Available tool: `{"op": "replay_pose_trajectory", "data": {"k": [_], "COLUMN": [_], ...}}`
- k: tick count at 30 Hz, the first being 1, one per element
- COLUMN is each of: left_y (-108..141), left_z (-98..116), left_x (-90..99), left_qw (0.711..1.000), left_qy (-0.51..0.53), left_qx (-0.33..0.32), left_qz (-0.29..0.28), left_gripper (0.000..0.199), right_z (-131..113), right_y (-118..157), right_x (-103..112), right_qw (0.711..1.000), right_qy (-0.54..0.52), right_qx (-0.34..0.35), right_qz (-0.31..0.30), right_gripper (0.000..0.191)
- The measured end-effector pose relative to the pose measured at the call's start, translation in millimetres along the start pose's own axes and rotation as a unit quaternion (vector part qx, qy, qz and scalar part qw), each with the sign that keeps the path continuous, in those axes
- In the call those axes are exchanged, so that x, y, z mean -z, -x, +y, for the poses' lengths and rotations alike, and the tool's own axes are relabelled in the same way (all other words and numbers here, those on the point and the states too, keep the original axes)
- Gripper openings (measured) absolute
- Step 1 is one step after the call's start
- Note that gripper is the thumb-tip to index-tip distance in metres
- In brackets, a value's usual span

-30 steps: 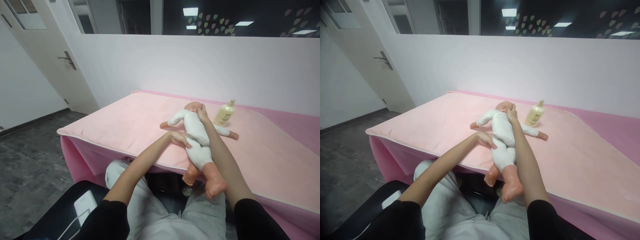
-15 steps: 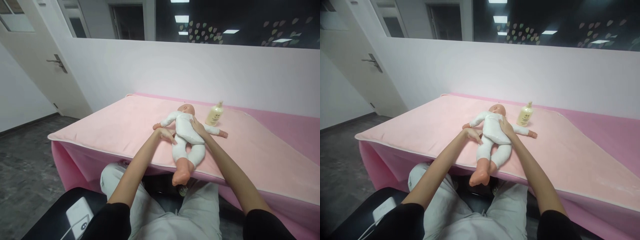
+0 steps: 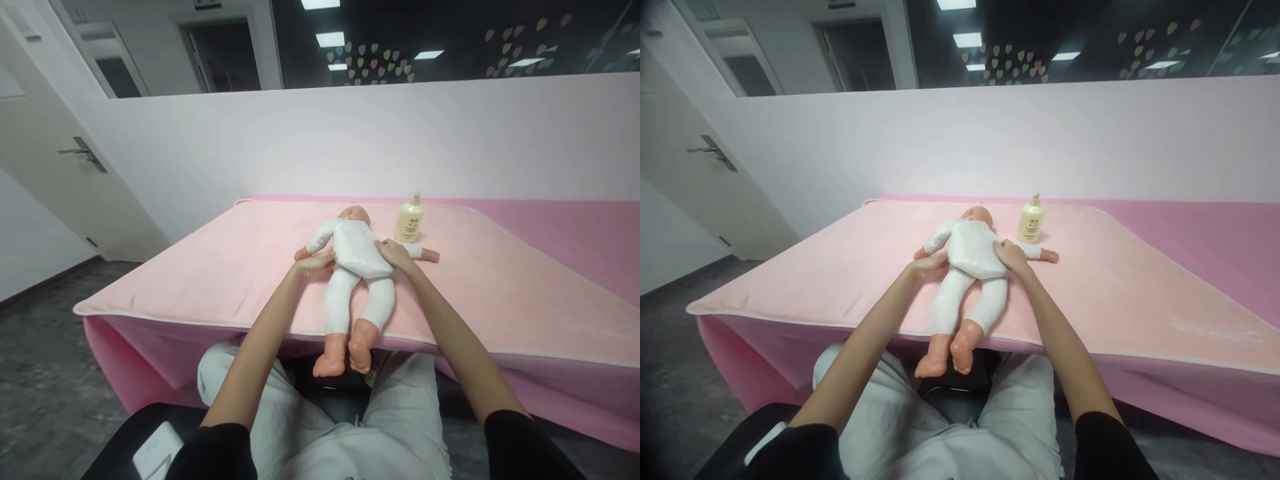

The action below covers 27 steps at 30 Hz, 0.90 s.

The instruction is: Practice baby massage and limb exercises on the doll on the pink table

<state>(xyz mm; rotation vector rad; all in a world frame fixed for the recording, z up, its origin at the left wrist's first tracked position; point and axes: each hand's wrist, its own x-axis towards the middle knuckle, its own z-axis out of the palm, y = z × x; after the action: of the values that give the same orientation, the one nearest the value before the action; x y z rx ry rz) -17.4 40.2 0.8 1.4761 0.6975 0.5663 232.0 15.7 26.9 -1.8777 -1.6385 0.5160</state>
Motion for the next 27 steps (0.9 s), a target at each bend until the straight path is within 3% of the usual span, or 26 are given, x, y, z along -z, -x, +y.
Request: {"op": "replay_pose_trajectory", "data": {"k": [3, 6, 10, 12, 15, 20, 22, 24, 27], "left_y": [0, 0, 1, 4, 8, 10, 10, 10, 9], "left_z": [0, 3, 8, 10, 10, 7, 7, 7, 7], "left_x": [-4.6, -0.7, 9.5, 14.0, 20.9, 31.2, 32.4, 32.3, 32.4], "left_qw": [0.999, 0.999, 0.999, 0.999, 0.997, 0.994, 0.994, 0.994, 0.993], "left_qy": [0.033, 0.035, 0.045, 0.046, 0.067, 0.097, 0.098, 0.103, 0.118], "left_qx": [0.011, 0.002, -0.010, 0.002, 0.002, -0.004, 0.001, -0.001, -0.007], "left_qz": [-0.019, -0.008, 0.005, 0.013, 0.031, 0.041, 0.037, 0.031, 0.032], "left_gripper": [0.068, 0.070, 0.069, 0.066, 0.063, 0.063, 0.062, 0.059, 0.055], "right_z": [4, 5, -1, -7, -14, -7, -3, -1, -4], "right_y": [-4, -6, -2, 5, 14, 18, 18, 19, 20], "right_x": [10, 18, 12, 3, -1, 28, 37, 36, 19], "right_qw": [0.988, 0.971, 0.969, 0.970, 0.969, 0.937, 0.931, 0.940, 0.955], "right_qy": [-0.151, -0.237, -0.184, -0.126, -0.097, -0.153, -0.096, -0.016, 0.078], "right_qx": [0.014, 0.022, 0.049, 0.089, 0.180, 0.276, 0.286, 0.279, 0.265], "right_qz": [-0.033, 0.018, 0.156, 0.190, 0.136, -0.147, -0.204, -0.197, -0.106], "right_gripper": [0.042, 0.034, 0.026, 0.026, 0.030, 0.058, 0.077, 0.091, 0.095]}}
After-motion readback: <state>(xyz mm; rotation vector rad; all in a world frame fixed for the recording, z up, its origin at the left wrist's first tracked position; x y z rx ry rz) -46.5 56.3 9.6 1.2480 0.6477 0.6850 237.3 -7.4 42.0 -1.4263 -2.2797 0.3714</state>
